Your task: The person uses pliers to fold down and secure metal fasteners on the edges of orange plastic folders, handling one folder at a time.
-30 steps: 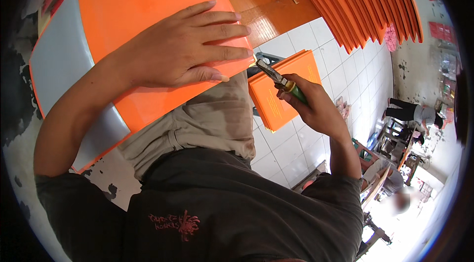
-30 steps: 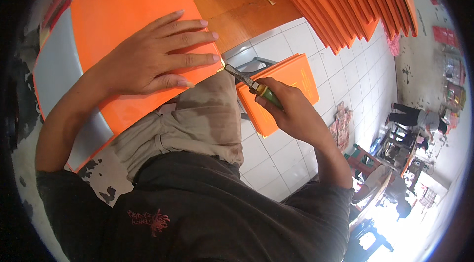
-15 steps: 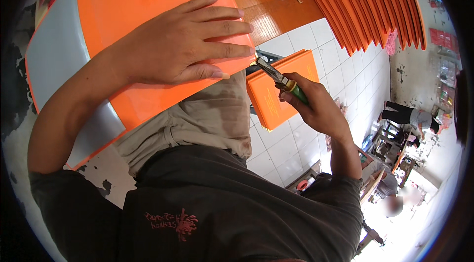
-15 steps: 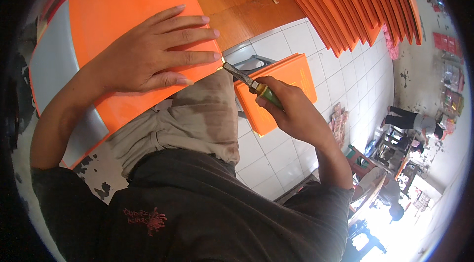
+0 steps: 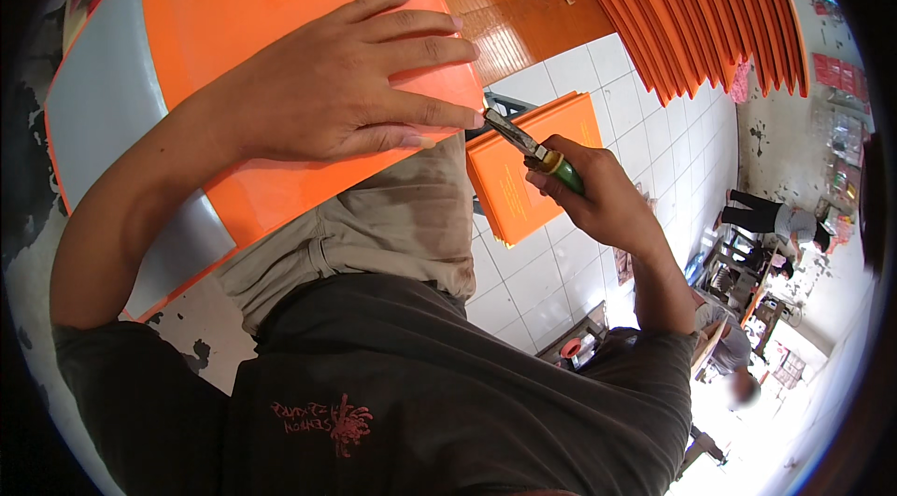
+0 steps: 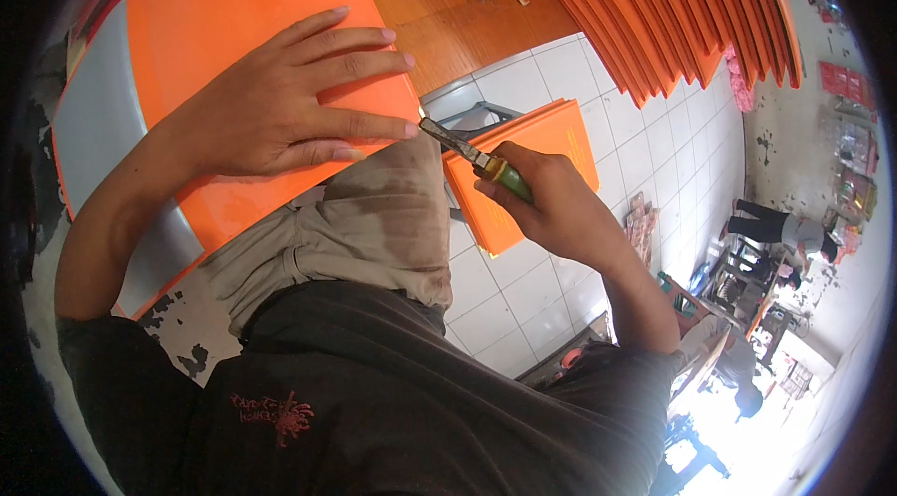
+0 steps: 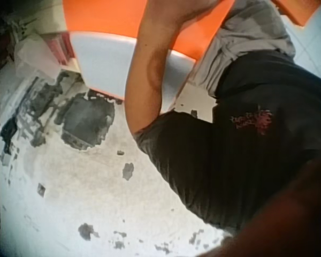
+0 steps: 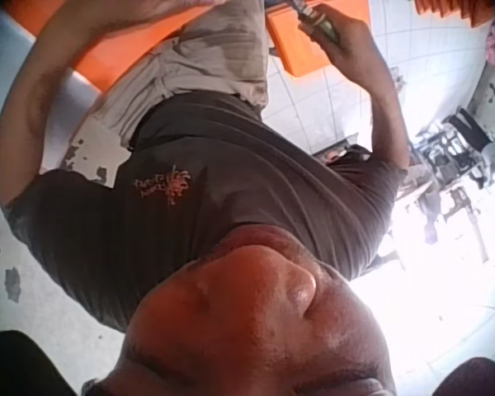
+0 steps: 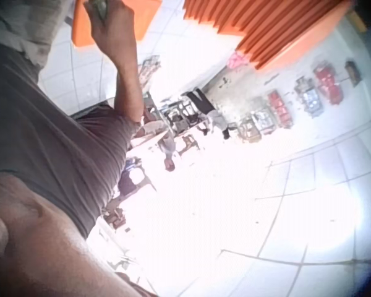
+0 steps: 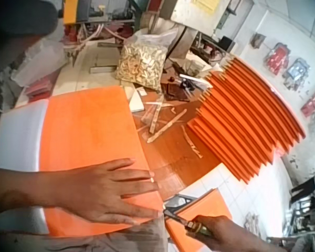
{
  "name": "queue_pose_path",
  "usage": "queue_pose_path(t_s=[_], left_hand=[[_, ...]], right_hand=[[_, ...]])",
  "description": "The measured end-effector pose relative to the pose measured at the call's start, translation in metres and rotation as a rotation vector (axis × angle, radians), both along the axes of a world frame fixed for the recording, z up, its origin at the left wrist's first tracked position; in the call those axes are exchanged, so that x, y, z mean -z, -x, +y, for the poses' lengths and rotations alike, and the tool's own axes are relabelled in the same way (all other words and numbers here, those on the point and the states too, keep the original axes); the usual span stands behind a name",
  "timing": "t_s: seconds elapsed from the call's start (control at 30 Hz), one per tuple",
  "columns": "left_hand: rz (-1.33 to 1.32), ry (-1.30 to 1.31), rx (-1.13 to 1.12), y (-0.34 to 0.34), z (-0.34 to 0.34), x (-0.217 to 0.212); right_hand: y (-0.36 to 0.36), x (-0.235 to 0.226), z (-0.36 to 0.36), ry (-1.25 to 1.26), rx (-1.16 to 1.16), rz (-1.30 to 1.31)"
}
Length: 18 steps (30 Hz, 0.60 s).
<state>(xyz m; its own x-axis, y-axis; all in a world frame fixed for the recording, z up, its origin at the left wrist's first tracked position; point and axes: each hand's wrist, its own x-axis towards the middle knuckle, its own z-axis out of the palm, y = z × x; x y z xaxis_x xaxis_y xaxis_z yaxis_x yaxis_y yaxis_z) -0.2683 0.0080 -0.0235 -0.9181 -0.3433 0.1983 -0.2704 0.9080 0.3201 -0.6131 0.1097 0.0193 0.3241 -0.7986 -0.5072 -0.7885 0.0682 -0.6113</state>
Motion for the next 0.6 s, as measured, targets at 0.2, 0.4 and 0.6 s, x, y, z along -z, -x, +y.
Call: queue_pose_path(t_s=[0.2, 0.4, 0.6], left_hand=[[-0.011, -0.005, 0.006, 0.001, 0.000, -0.002], [-0.004, -0.006, 0.005, 0.000, -0.001, 0.000], [-0.001, -0.009, 0.007, 0.001, -0.001, -0.001]], right_hand=[[0.000, 0.000, -0.002, 0.002, -0.031, 0.064], [-0.004, -0.002, -0.006, -0.093, 0.030, 0.122], [-0.008, -0.002, -0.004, -0.085, 0.069, 0.127]])
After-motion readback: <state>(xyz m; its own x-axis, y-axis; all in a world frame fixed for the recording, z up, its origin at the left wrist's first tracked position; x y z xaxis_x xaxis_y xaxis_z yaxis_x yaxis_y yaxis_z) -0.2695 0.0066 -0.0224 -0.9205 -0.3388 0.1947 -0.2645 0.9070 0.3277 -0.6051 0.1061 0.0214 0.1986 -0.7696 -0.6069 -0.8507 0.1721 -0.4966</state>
